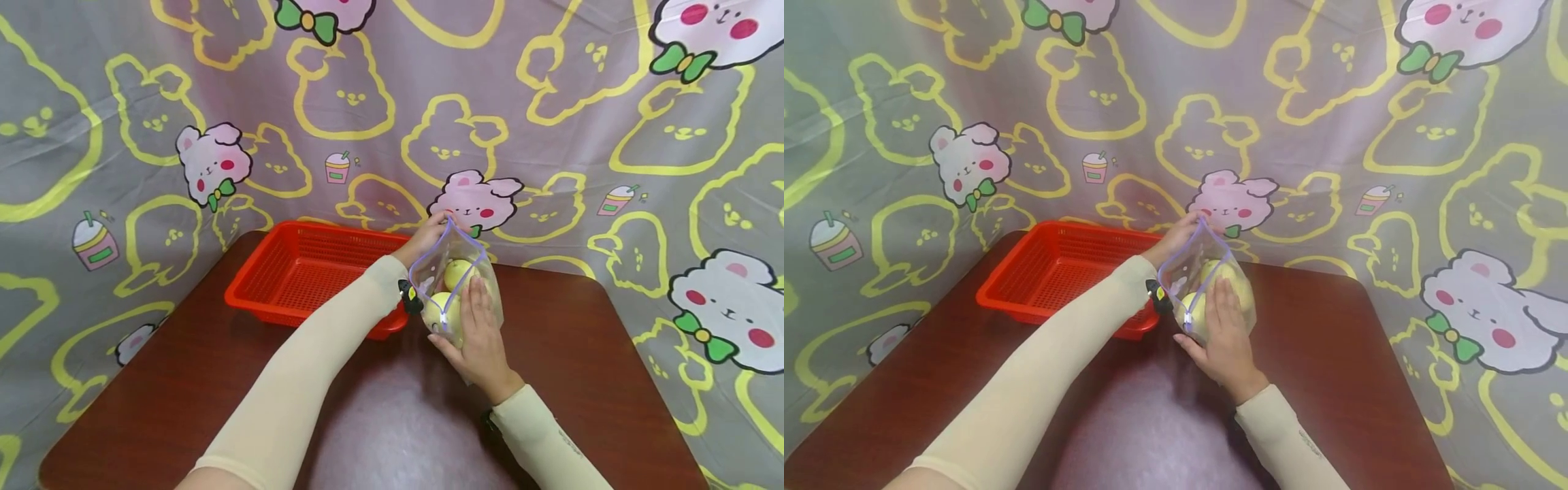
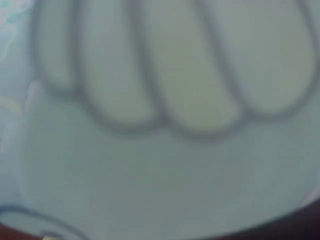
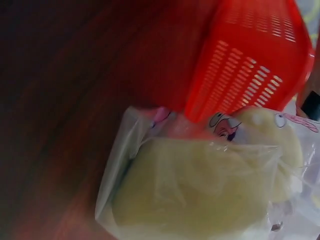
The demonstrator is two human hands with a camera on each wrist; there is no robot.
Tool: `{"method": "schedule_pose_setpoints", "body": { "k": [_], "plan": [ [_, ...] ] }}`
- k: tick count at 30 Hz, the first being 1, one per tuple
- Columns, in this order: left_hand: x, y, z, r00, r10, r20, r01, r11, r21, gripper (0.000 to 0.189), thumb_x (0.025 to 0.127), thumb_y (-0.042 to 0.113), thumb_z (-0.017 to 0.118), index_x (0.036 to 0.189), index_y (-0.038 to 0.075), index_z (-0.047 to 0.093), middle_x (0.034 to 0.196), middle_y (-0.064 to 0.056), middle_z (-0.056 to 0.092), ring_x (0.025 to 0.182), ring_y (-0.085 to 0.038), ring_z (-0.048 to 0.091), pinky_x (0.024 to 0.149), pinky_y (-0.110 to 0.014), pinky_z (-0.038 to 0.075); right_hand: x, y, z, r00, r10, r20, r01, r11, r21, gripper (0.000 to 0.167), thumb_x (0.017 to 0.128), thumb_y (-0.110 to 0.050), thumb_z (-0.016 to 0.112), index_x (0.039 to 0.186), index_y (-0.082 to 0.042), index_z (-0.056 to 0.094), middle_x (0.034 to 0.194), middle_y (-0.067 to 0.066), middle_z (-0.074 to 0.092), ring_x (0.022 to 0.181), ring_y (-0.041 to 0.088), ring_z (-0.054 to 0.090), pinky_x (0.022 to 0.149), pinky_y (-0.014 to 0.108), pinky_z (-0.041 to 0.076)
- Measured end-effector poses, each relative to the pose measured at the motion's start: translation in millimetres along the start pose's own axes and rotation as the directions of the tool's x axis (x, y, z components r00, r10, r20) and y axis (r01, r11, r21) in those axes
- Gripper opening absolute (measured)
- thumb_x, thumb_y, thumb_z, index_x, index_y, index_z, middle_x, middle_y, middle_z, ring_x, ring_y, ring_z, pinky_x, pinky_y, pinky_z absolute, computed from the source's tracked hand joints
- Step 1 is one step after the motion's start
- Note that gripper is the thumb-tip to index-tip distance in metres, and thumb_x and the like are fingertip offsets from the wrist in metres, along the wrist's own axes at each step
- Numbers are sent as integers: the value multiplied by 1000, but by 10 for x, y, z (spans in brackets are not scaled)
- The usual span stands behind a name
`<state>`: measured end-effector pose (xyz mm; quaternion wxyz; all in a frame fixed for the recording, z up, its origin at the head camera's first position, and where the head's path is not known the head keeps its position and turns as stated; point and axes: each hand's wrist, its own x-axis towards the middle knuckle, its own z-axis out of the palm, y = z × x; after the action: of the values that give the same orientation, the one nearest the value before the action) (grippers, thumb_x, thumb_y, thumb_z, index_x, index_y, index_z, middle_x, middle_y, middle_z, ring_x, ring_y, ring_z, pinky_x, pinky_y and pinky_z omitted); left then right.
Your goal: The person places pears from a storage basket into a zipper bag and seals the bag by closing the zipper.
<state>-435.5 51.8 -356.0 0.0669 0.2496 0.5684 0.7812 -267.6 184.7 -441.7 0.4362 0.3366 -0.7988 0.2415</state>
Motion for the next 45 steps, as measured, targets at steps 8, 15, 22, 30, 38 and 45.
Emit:
{"method": "schedule_pose_setpoints", "body": {
  "k": [8,15,22,30,38,45],
  "plan": [
    [40,-28,31,994,-75,-77,67,992,-105,5,100,-5,37,98,-7,42,124,-43,47,118,-52,48,104,-54,34,92,-24,74,990,-136,-42,129,983,-131,67,101,-40,47,138,16,41,146,32,35,134,48,34,112,51,22],
    [66,-44,48,985,-89,-145,68,987,-148,7,99,-6,39,96,0,42,125,-44,43,117,-54,49,88,-43,46,159,-60,108,978,-203,-49,196,972,-129,50,101,-25,45,132,14,50,141,31,43,131,49,37,110,52,25],
    [38,-40,30,983,-93,-157,70,987,-146,6,100,-3,42,104,1,44,131,-40,43,122,-51,46,82,-29,47,163,-76,34,976,-212,-48,210,977,-43,46,103,-22,40,130,14,53,137,30,47,130,48,39,110,51,26],
    [79,-25,-81,990,-84,-117,62,981,-184,4,103,2,39,104,-1,42,132,-38,46,111,-35,59,81,-31,50,244,-86,-125,959,-242,-149,254,965,67,44,104,-21,43,124,17,56,132,34,49,126,49,44,107,51,31],
    [86,88,-85,992,-86,-88,75,990,-120,9,106,9,35,105,10,44,122,-25,59,109,-31,58,83,-31,48,423,-80,-356,931,-202,-305,263,949,175,46,105,-19,44,112,24,58,124,41,51,119,53,48,105,48,35],
    [76,124,-120,990,-8,-143,-8,994,-112,13,105,5,32,102,11,43,85,1,37,77,-9,40,72,-21,34,617,-136,-639,926,-70,-372,183,943,277,45,104,-17,46,111,26,56,119,45,50,116,54,50,105,43,37]
  ]
}}
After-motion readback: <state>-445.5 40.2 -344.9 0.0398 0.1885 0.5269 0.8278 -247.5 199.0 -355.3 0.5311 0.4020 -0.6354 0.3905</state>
